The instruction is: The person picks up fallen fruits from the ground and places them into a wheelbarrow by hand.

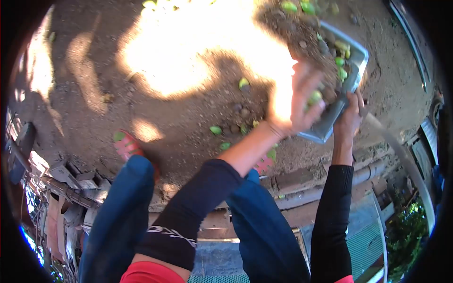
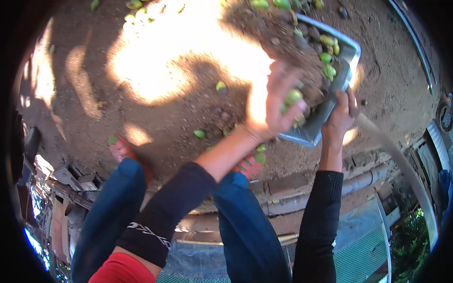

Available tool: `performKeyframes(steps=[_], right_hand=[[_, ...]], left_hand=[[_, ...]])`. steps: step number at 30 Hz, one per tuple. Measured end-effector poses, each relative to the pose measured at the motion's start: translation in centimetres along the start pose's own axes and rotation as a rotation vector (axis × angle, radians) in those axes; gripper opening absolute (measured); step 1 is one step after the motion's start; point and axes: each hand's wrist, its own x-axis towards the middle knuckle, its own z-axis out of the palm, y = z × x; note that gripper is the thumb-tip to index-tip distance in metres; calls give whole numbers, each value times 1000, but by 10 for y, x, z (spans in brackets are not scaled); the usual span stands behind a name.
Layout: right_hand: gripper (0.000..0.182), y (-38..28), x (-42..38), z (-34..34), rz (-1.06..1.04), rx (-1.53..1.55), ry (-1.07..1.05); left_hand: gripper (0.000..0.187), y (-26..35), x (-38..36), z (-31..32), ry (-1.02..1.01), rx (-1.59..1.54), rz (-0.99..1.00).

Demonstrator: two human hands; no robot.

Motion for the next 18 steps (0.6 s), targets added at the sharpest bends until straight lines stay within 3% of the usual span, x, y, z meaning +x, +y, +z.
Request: performKeyframes(steps=[1, 2, 4, 5, 6, 7, 8, 9, 11, 12, 15, 18], right_hand=[[38, -3, -5, 2, -13, 4, -20], [38, -5, -13, 4, -23, 2, -40], [37, -3, -25, 5, -6, 56, -54], [35, -5, -26, 6, 24, 84, -43], [22, -10, -34, 24, 24, 7, 236], [21, -3, -35, 22, 29, 54, 192], [19, 6, -37, 16, 36, 93, 149], [19, 7, -43, 15, 34, 85, 155], [27, 15, -64, 22, 145, 219, 190], [27, 21, -71, 26, 149, 201, 198], [34, 36, -89, 38, 196, 312, 394], [34, 36, -88, 39, 252, 356, 370]], left_hand=[[58, 8, -2, 16, -93, 115, 89], [59, 24, 4, 15, -281, 33, 68], [55, 54, 19, -12, -248, 25, 167], [52, 56, 33, -35, -194, 103, 188], [50, 53, 49, -71, -143, 174, 207], [43, 53, 81, -123, -86, 414, 227], [37, 19, 105, -165, 133, 388, 320], [34, -9, 135, -211, 270, 607, 426], [35, -69, 191, -280, 325, 615, 444], [35, -63, 196, -267, 321, 604, 428], [34, -24, 204, -205, -127, 302, 88], [38, -28, 177, -167, -206, 147, -93]])
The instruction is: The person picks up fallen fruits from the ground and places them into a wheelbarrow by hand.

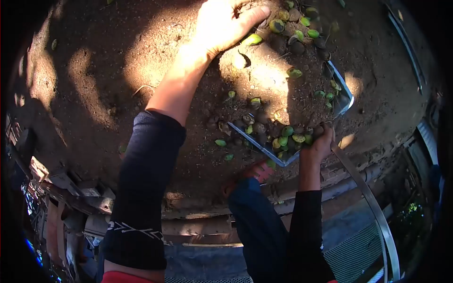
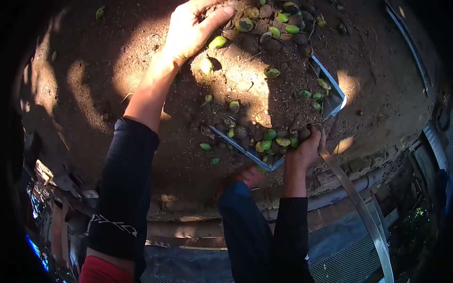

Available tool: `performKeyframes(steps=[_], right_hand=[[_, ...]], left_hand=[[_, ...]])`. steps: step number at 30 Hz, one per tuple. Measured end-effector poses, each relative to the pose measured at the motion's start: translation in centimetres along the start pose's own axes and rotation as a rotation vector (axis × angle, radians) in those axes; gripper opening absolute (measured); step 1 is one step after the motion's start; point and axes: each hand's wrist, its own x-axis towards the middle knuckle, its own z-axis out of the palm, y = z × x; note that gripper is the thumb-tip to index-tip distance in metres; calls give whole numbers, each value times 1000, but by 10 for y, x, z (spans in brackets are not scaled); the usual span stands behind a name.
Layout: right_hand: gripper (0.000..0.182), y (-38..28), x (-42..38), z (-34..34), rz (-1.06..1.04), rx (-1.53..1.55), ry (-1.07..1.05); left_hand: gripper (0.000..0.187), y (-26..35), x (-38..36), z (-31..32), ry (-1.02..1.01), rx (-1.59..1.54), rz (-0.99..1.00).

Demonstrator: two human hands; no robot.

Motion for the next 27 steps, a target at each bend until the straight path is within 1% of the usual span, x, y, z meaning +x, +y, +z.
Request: performKeyframes(steps=[1, 2, 4, 5, 6, 8, 9, 10, 11, 12, 13, 14, 15, 16, 17, 18, 19, 21, 22, 23, 24, 25, 26, 27], right_hand=[[32, -1, -1, 0, -36, -68, 48], [32, -2, -3, 0, -50, -56, 56], [30, -3, -10, 10, -88, -106, 102], [25, -3, -13, 15, -92, -42, 134], [25, -8, -17, 19, -99, -24, 130], [20, -17, -25, 20, -88, -100, -5], [16, -24, -28, 19, -56, -109, -94], [16, -28, -25, 14, -69, -104, -96], [15, -26, -24, 7, -78, -146, -123], [13, -21, -26, 1, -79, -187, -145], [10, -19, -32, 3, -85, -152, -102], [10, -12, -32, -1, -83, -145, -95], [10, -4, -33, -6, -32, -59, -84], [10, 2, -35, -13, 21, 22, -68], [10, 4, -41, -16, 32, 10, -54], [11, 3, -46, -14, 71, 71, -42], [13, 3, -50, -10, 107, 137, -32], [15, 9, -51, -9, 100, 150, 3], [17, 11, -50, -10, 86, 170, 32], [19, 14, -45, -12, 73, 140, 58], [19, 17, -43, -13, 73, 139, 67], [21, 18, -42, -13, 72, 144, 78], [22, 20, -42, -15, 74, 151, 87], [26, 21, -42, -16, 43, 105, 97]], left_hand=[[37, -4, -6, 13, 7, 57, 164], [37, -6, -14, 26, 10, 118, 331], [37, 3, -46, 59, -7, 172, 388], [38, 10, -65, 76, -53, 197, 401], [40, 18, -81, 88, -99, 224, 409], [40, 35, -96, 94, -248, 134, 499], [39, 48, -89, 88, -304, 66, 510], [39, 53, -78, 76, -250, 115, 543], [37, 51, -51, 55, -216, 220, 540], [34, 37, -15, 41, 38, 165, 592], [32, 33, 32, 15, 140, 385, 570], [31, 11, 80, -6, 108, 309, 486], [41, 19, 110, -16, 204, 467, 507], [44, 16, 132, -17, 104, 423, 426], [44, 24, 141, -8, -56, 216, 325], [44, 29, 138, 6, -68, 211, 315], [45, 41, 131, 18, -239, 398, 335], [37, 24, 123, 46, -371, 427, 450], [29, -7, 116, 69, -330, 268, 550], [27, -11, 107, 75, -425, 255, 586], [29, -12, 87, 82, -529, 164, 450], [31, -10, 63, 85, -591, 114, 463], [32, 5, 26, 85, -529, 226, 468], [31, 9, -4, 86, -554, 173, 351]])
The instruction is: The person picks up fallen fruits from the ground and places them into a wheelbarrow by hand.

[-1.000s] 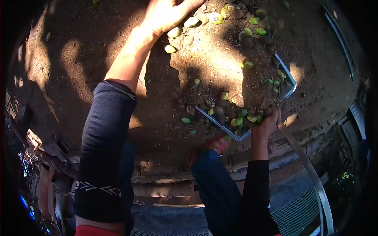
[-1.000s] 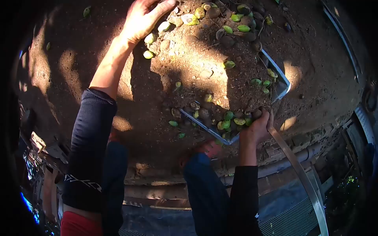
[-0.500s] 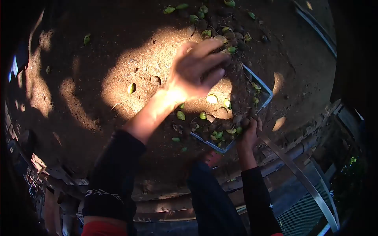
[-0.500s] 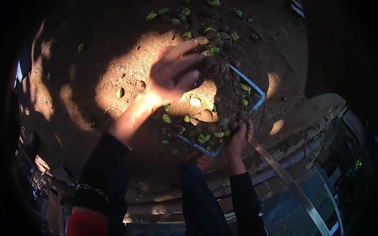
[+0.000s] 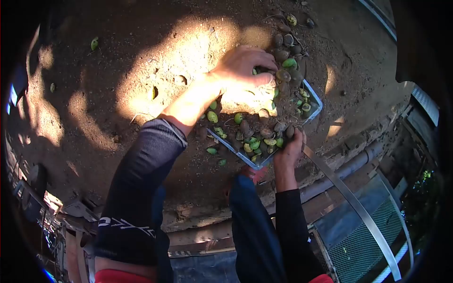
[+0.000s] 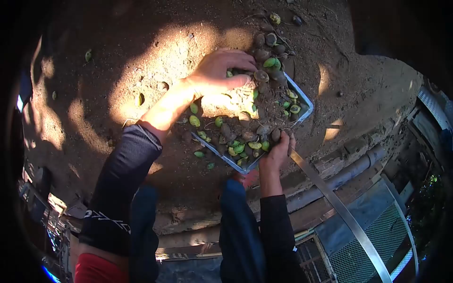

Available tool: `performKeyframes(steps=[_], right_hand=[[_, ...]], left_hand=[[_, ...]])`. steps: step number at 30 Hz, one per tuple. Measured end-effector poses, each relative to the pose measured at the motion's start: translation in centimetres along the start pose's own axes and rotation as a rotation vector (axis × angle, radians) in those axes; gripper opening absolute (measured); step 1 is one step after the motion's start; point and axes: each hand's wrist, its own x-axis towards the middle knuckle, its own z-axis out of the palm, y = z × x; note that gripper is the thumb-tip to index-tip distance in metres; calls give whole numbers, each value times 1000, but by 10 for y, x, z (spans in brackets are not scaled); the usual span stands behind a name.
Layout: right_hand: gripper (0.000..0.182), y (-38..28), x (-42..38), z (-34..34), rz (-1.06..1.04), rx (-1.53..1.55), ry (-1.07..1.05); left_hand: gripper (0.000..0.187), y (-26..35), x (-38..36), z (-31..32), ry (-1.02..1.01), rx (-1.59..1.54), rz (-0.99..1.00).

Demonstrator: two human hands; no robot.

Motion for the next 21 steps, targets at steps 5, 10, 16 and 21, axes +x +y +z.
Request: performKeyframes(steps=[5, 10, 16, 21], right_hand=[[27, -11, -20, 15, 62, 97, 44], [9, 4, -5, -3, 21, 116, -53], [26, -6, -18, -8, -24, 148, -65], [32, -8, -20, -32, 101, 344, 123]], left_hand=[[45, 57, -53, 48, 92, 92, 94], [60, 92, -45, 46, -359, -31, 134], [50, 55, 48, -20, -59, 336, 189], [46, 20, 149, -71, 229, 454, -11]])
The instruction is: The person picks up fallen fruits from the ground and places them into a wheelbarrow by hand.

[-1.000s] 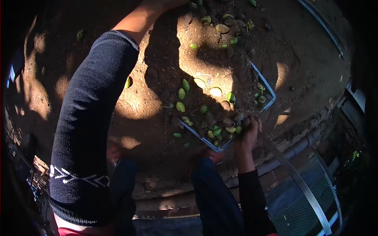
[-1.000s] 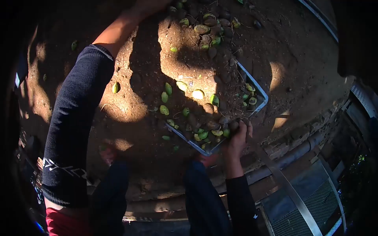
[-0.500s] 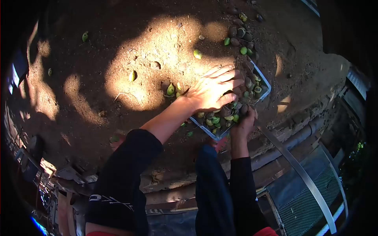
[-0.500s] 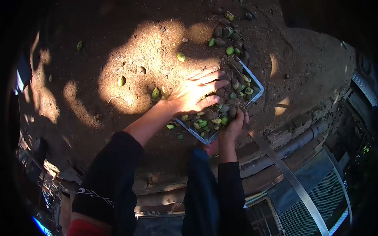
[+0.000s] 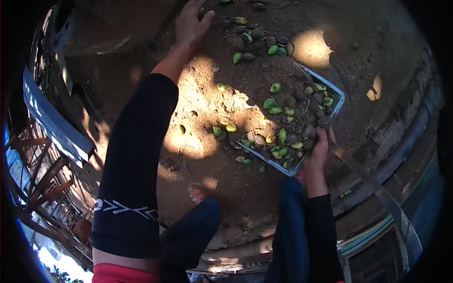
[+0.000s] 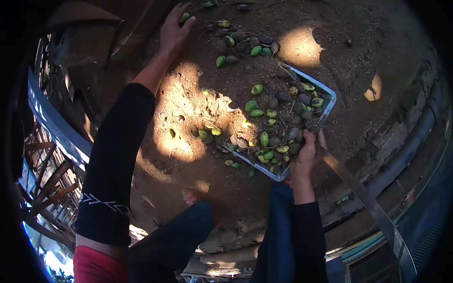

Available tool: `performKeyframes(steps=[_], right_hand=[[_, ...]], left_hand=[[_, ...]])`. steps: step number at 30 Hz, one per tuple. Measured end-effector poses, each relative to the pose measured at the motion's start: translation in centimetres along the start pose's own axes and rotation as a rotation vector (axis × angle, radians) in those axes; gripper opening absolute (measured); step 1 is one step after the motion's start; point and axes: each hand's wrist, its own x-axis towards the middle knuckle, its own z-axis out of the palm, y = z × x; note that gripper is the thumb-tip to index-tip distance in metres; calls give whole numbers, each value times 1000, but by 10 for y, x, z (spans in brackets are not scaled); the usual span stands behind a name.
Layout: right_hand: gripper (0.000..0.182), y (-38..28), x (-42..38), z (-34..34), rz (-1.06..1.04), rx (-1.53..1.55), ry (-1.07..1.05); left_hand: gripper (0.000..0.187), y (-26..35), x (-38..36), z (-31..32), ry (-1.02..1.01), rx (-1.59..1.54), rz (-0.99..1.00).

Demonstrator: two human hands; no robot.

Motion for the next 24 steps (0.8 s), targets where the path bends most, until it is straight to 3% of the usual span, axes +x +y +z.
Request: performKeyframes(steps=[2, 3, 6, 10, 12, 14, 16, 18, 19, 20, 21, 22, 24], right_hand=[[29, -4, 3, -7, -24, -2, 198], [28, -5, 10, -19, -21, 6, 158], [28, -31, 27, -40, -58, 5, 68], [24, -52, 56, -40, -116, 29, 107], [25, -51, 76, -43, -92, 41, 128], [26, -55, 87, -36, -95, 28, 146], [27, -54, 100, -24, -71, 4, 111], [21, -57, 112, -6, -122, -34, 35], [21, -58, 118, 1, -119, -43, 38], [33, -59, 124, 9, -166, -144, -7], [45, -59, 127, 17, -211, -242, -54], [45, -62, 129, 26, -203, -248, -55], [58, -70, 125, 40, -249, -288, -133]], left_hand=[[56, -69, 23, 44, -40, -28, 74], [56, -72, 27, 51, -64, -18, 96], [65, -58, 34, 69, 5, -1, 33], [62, -23, 53, 76, 52, 10, 233], [47, 34, 58, 66, -177, -221, -69], [49, 54, 47, 68, -357, 123, 103], [43, 5, 19, 106, -342, -196, 315], [44, 34, -32, 109, -368, -69, 356], [44, 52, -61, 113, -432, -262, 260], [45, 70, -87, 112, -494, -453, 159], [44, 87, -108, 102, -439, -454, 150], [43, 97, -119, 95, -383, -453, 139], [49, 85, -113, 80, -196, -325, 270]])
